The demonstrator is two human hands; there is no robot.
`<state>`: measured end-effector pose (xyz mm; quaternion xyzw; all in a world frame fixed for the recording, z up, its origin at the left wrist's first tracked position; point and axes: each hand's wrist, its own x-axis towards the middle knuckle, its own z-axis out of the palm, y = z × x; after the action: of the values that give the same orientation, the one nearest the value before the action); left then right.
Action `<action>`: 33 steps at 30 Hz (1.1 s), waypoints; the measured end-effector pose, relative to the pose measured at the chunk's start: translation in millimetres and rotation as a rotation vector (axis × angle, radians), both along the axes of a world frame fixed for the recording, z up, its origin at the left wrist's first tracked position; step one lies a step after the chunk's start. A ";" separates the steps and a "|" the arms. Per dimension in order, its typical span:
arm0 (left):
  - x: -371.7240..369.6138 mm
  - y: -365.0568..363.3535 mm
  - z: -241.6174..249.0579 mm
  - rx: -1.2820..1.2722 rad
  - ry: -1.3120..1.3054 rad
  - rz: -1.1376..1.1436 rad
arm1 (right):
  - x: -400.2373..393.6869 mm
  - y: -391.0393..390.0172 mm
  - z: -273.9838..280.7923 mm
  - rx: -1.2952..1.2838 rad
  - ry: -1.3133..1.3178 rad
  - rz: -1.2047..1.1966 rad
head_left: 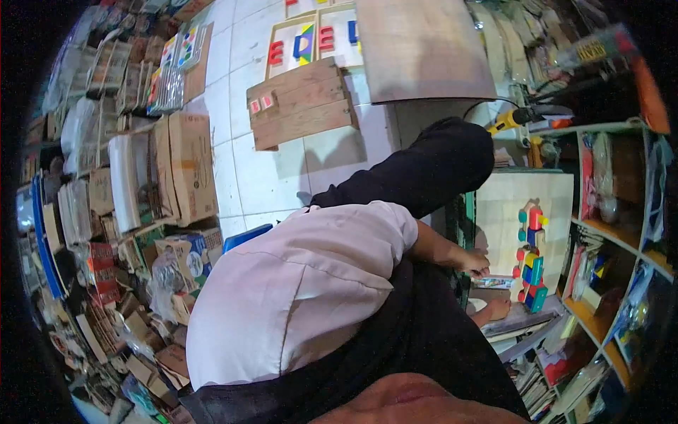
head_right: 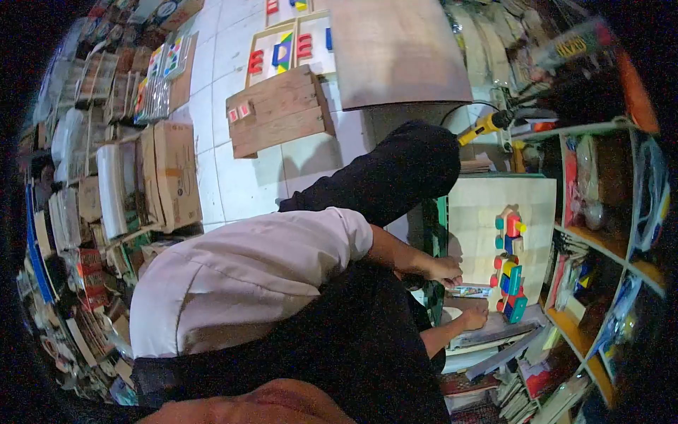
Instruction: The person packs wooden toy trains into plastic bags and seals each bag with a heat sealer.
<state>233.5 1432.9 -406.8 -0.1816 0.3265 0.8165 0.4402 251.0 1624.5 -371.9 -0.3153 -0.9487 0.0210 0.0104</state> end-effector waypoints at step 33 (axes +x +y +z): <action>-12.1 -36.8 35.5 0.156 -0.096 0.016 | 52.2 -32.0 -15.0 -0.322 0.293 -0.075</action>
<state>221.4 1396.1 -371.3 -0.1881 0.2389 0.8333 0.4617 303.2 1592.5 -386.9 -0.3418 -0.9090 0.2172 0.0985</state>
